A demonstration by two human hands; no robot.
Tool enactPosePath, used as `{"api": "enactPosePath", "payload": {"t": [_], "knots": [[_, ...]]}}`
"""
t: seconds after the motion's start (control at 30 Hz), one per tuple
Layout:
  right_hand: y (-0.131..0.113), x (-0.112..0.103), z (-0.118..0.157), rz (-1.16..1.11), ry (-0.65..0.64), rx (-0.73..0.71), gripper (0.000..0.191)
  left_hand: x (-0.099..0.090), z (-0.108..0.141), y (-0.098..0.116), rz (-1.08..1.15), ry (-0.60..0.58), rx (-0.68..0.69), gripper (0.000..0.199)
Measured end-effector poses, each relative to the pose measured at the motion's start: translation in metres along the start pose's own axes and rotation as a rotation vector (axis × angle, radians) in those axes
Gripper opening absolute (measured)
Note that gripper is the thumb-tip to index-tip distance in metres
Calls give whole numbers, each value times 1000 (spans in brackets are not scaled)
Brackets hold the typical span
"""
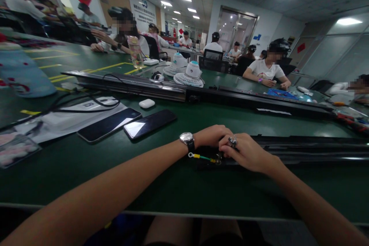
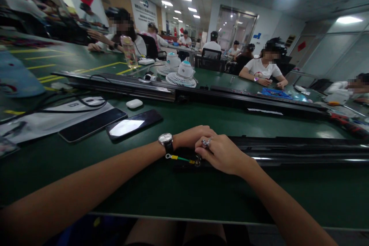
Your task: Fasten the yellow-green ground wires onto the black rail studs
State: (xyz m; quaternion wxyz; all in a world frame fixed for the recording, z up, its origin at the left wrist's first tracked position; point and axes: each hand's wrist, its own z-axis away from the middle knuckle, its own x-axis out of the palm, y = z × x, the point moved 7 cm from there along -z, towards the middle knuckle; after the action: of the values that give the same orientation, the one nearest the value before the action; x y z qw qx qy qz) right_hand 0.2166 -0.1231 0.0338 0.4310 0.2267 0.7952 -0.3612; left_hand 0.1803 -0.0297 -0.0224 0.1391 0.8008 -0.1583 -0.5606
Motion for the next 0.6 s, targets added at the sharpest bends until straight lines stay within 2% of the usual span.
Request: {"api": "enactPosePath", "payload": {"t": [0.1,0.2,0.6], "knots": [[2,-5,1,1,55,13,23,0,0,-2,-1,2,11,9],[4,-7,3,-22,93,26,22,0,0,-2,3,2,26,11],[-3,-7,4,-59,108,2,26,2,-1,-2,14,1,18,24]]}}
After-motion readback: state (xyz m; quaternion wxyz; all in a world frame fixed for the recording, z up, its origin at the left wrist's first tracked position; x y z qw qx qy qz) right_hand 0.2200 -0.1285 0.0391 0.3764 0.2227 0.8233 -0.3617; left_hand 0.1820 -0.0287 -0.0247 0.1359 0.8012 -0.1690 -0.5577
